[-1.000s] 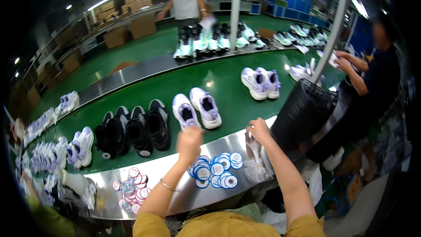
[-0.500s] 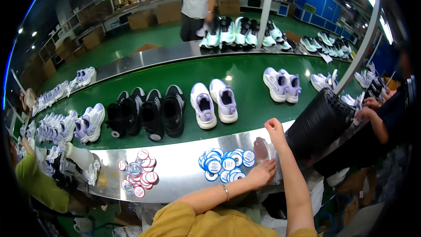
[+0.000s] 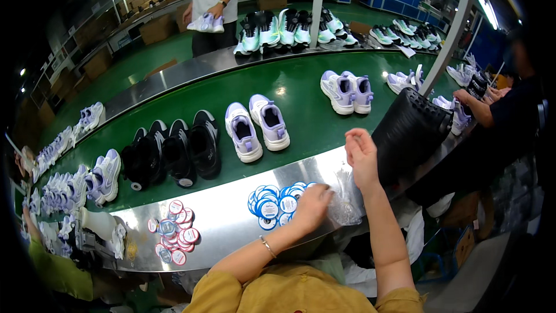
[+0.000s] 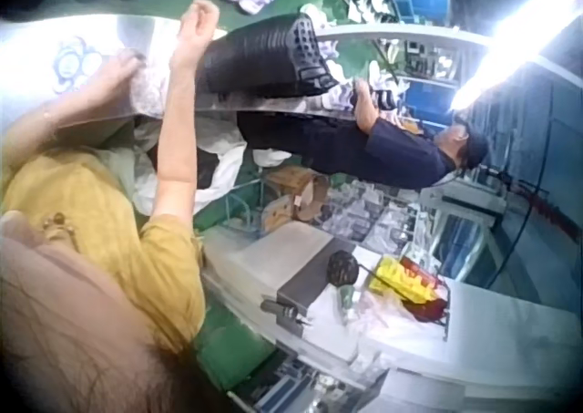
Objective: The person attaches circular blue and white tags to the laces of sneakers moving along a conveyor belt. They pick up each pair, secure the tag, and place the shoes back on the belt. The task is performed repeatedly for multiple pairs of black and white/purple sneakers.
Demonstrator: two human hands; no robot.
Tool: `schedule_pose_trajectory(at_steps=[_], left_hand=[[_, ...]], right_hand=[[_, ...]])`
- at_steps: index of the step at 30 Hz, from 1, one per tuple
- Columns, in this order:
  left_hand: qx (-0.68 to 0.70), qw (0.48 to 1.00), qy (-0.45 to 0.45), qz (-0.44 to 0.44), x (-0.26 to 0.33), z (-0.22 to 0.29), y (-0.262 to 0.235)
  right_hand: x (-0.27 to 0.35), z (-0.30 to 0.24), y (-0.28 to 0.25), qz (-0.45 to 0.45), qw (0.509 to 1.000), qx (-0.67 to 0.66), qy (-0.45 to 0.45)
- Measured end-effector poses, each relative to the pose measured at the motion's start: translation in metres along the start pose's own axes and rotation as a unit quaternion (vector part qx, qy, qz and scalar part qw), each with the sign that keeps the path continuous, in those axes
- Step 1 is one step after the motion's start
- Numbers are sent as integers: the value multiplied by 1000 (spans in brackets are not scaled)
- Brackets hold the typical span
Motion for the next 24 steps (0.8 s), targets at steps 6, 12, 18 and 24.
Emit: schedule_pose_trajectory(at_steps=[6,12,18,24], left_hand=[[-124,978,-154,-59,-5,-48,-4],[-155,974,-163,-26,-8,-39,-2],[54,978,-197,-41,-8,-43,1],[275,940,-183,83,-5,-48,-18]], right_hand=[[33,53,-11,14,977,77,197],[51,50,-8,-18,974,123,189],[59,59,1,-65,962,226,142],[63,44,31,-76,926,364,68]])
Point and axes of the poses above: each hand's wrist, its own x-axis away from the middle knuckle, its own y-axis out of the palm, z = x × y, the point moved 6 cm from there along -x, towards the middle knuckle, and after that the axes turned 10 degrees about -z, right-handed, at the moved point
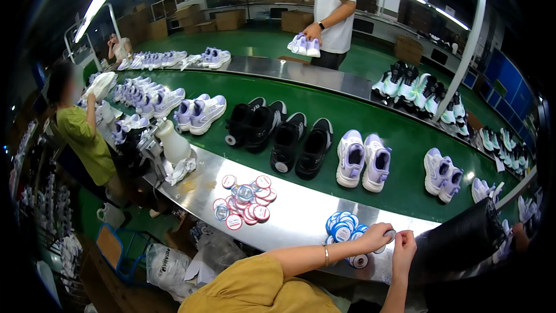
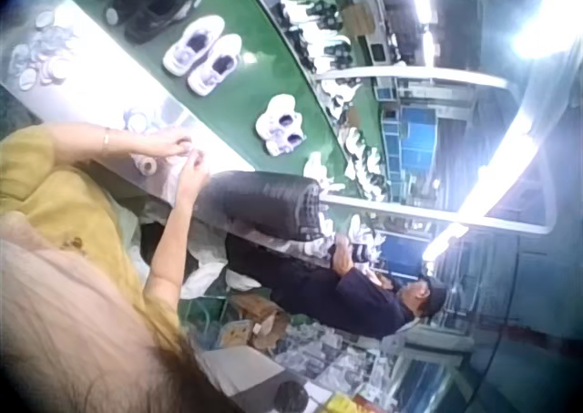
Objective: The person attaches circular blue and white tags to the laces of sneakers moving along a conveyor belt. They pick up each pair, secure the tag, and place the shoes back on the belt. The task is performed repeatedly for multiple pairs of black and white/purple sneakers.
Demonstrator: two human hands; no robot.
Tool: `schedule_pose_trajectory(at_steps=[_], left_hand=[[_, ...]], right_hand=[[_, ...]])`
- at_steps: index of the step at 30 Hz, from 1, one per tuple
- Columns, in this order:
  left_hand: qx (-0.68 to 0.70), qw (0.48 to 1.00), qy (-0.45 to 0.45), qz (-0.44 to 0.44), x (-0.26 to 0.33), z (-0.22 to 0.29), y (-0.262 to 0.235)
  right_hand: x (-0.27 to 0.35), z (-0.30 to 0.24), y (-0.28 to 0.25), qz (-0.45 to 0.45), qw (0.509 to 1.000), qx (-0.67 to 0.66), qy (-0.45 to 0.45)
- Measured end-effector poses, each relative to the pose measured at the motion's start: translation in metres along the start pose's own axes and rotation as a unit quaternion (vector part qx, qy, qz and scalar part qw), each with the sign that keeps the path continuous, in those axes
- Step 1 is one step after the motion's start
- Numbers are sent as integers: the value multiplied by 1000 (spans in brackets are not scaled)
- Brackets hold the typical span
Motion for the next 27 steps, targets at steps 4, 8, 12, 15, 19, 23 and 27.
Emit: schedule_pose_trajectory(at_steps=[4,8,12,15,19,23,27], left_hand=[[58,997,39,30,6,19,-20],[88,995,-25,25,17,26,-41],[154,986,-62,28,22,24,-48],[47,995,17,84,25,25,-56],[-5,995,15,100,31,22,-65],[6,995,-4,100,35,27,-67],[15,995,-20,98,38,32,-71]], right_hand=[[-4,-21,14,13,997,61,-33],[-8,-40,26,2,997,58,-43],[-10,-35,26,25,993,95,-59],[-6,-45,33,39,988,107,-101],[-3,-63,39,24,974,172,-146],[-3,-68,40,12,963,207,-170],[-7,-61,42,6,975,169,-142]])
Point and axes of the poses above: each hand's wrist, its own x-axis away from the middle knuckle, its own y-axis out of the palm, z = x × y, the point moved 6 cm from there along -x, towards the middle knuckle, and after that the axes turned 10 degrees about -z, right-handed, at the moved point
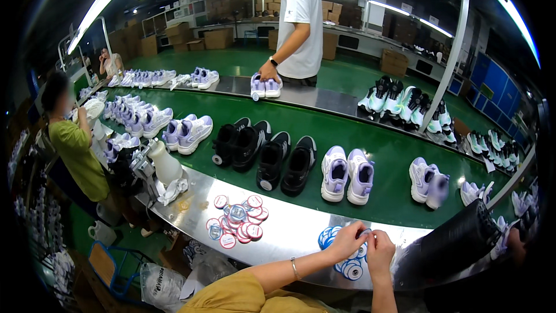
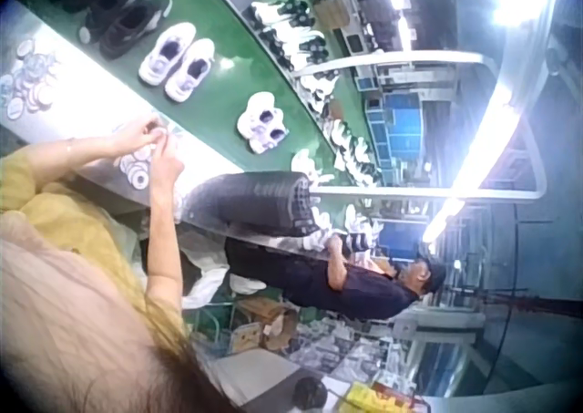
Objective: The person attaches circular blue and white tags to the laces of sneakers moving along a conveyor belt. They pick up each pair, secure the tag, and place the shoes back on the belt. The task is performed repeatedly for multiple pairs of black and white/purple sneakers.
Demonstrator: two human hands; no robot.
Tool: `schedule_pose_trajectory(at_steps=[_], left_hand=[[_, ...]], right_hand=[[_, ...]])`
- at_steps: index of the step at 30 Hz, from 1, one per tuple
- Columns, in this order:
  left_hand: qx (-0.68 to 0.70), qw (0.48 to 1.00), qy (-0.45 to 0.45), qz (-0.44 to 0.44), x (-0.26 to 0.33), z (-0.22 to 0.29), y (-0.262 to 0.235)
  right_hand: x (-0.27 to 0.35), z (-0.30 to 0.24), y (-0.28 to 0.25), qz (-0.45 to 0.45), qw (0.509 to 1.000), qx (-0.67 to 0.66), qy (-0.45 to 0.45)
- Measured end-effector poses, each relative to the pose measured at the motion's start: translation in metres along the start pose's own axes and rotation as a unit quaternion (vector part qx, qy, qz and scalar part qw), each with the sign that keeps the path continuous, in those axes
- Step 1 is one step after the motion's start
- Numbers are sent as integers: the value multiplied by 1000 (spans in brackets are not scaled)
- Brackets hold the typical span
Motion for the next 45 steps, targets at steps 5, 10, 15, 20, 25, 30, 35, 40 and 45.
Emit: schedule_pose_trajectory(at_steps=[5,10,15,20,25,30,35,40,45], left_hand=[[-51,998,45,-14,1,4,-7],[-48,997,67,-4,7,6,-10],[-41,999,30,-13,8,6,-11],[-29,998,58,19,10,8,-21],[-28,997,68,30,11,8,-26],[-43,995,77,52,15,10,-28],[-43,995,79,47,19,12,-31],[-31,993,95,68,13,5,-22],[49,998,-13,39,16,-8,-35]], right_hand=[[-1,-12,-1,8,1000,-15,-23],[0,-12,0,15,999,-2,-28],[2,-9,5,3,999,31,-11],[-3,-19,10,-9,1000,10,-22],[-7,-22,14,-19,999,-17,-30],[-7,-26,14,-16,1000,-17,-10],[-5,-28,16,-17,999,-27,-10],[-6,-24,14,-8,1000,-9,-18],[-15,-31,24,-13,999,8,-43]])
Point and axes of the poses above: each hand's wrist, its own x-axis away from the middle knuckle, its own y-axis out of the palm, z = x × y, the point moved 6 cm from there along -x, towards the middle knuckle, and after that the axes turned 10 degrees about -z, right-handed, at the moved point
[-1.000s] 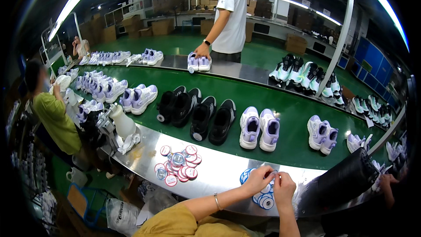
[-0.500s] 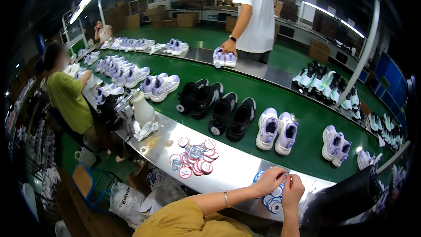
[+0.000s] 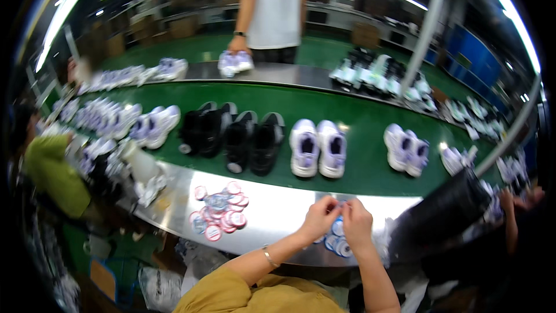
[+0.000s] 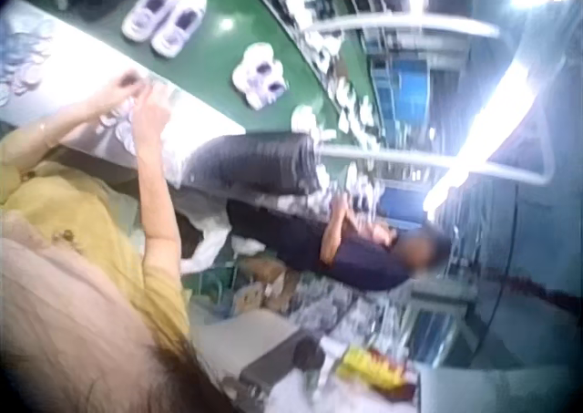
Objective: The person attaches circular blue and white tags to the laces of sneakers moving along a conveyor belt. They pick up each pair, secure the tag, and place the shoes back on the belt. The task is performed repeatedly for multiple pairs of black and white/purple sneakers.
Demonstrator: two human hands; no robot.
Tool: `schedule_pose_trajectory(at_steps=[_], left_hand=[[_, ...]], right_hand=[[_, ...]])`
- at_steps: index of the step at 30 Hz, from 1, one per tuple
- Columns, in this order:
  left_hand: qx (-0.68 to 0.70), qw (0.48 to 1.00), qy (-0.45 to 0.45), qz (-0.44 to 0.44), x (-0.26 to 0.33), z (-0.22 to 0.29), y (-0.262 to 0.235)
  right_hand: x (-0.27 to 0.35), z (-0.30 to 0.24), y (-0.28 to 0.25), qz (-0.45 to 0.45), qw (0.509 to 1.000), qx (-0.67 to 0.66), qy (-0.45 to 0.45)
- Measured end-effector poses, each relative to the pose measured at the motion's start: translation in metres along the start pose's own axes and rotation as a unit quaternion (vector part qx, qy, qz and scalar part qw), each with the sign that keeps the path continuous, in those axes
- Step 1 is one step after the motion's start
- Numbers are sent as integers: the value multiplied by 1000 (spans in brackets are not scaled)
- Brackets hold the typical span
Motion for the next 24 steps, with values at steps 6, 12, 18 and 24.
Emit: schedule_pose_trajectory(at_steps=[6,12,18,24], left_hand=[[12,999,35,-20,-1,15,-3],[215,975,-40,-44,2,-5,-3],[186,982,-35,-12,4,-1,-18],[80,996,-25,21,-3,-9,-48]], right_hand=[[-3,6,0,5,999,-40,18],[6,1,0,-6,993,-116,4],[0,-13,7,-32,995,-79,-50],[-29,-10,32,-134,969,-203,33]])
Point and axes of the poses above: each hand's wrist, its own x-axis away from the middle knuckle, its own y-axis out of the palm, z = x × y, the point moved 6 cm from there along -x, towards the middle knuckle, and after that the axes turned 10 degrees about -z, right-handed, at the moved point
